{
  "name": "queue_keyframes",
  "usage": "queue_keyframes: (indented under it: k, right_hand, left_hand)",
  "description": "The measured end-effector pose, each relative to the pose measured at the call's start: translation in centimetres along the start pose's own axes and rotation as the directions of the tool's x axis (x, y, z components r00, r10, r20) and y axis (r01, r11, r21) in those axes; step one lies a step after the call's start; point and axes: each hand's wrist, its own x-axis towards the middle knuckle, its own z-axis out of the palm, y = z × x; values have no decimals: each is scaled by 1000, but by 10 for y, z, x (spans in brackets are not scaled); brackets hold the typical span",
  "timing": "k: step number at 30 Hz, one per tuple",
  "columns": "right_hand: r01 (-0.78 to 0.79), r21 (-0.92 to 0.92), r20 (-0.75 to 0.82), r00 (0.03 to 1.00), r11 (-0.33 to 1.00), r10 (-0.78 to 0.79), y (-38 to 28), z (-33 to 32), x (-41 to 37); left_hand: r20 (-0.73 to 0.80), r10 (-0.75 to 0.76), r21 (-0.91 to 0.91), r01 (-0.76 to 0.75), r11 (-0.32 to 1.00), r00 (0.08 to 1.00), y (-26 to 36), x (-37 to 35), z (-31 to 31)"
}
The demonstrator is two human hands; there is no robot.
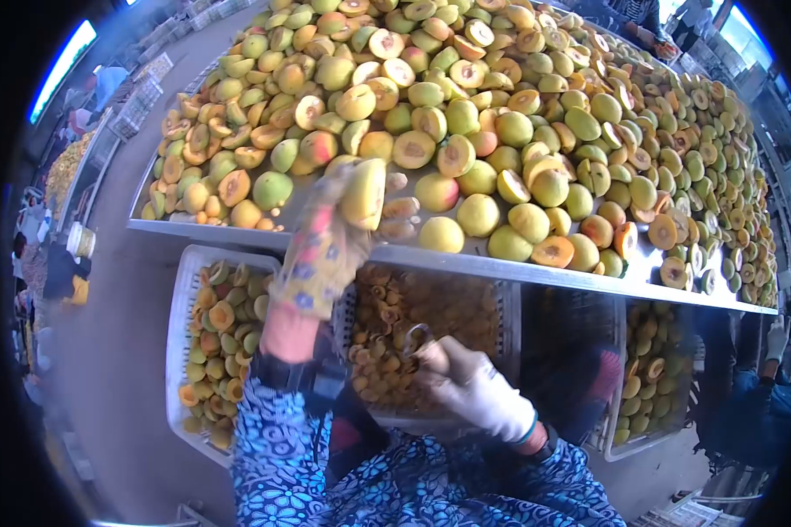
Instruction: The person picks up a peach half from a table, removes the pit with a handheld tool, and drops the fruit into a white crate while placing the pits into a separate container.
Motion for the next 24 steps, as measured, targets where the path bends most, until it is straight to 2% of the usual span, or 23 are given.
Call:
queue_keyframes:
  k: [2,3,4,5,6,10,12,13,14,16,17,21,23,24]
  right_hand:
    - [-56,135,14,998,989,54,-18,5,0]
    - [12,157,-31,999,988,-8,-21,12,0]
    - [28,175,-13,1000,984,-26,-28,11,0]
    - [57,145,1,998,988,-58,-32,12,0]
    - [83,114,16,996,990,-86,-37,13,-1]
    - [162,24,41,986,986,-163,-53,18,2]
    - [118,91,104,986,989,-128,-55,21,6]
    - [118,109,103,986,987,-130,-54,24,8]
    - [112,112,104,987,987,-124,-50,27,10]
    - [163,151,72,982,975,-176,-41,31,12]
    - [158,154,72,983,975,-171,-37,32,14]
    - [177,175,94,976,969,-195,-27,32,16]
    - [161,195,111,977,968,-185,-25,32,17]
    - [175,160,108,975,971,-193,-24,32,17]
  left_hand:
    - [-136,18,-142,-38,989,991,8,-42,34]
    - [-171,76,-94,-93,991,982,5,-59,33]
    - [-193,137,-56,-150,987,972,-4,-71,27]
    - [-159,149,-177,-177,968,976,-15,-81,16]
    - [-206,122,-197,-164,967,971,-20,-92,24]
    - [-260,119,-116,-153,981,958,-35,-120,39]
    - [-442,154,87,-129,988,884,-44,-129,46]
    - [-414,102,-64,-140,988,904,-46,-129,46]
    - [-419,97,-66,-137,988,903,-48,-131,44]
    - [-326,205,203,-144,969,923,-53,-134,41]
    - [-353,167,119,-132,984,920,-54,-133,40]
    - [-367,128,21,-129,991,922,-60,-132,36]
    - [-314,230,248,-154,957,921,-62,-133,34]
    - [-315,222,248,-146,958,923,-63,-132,33]
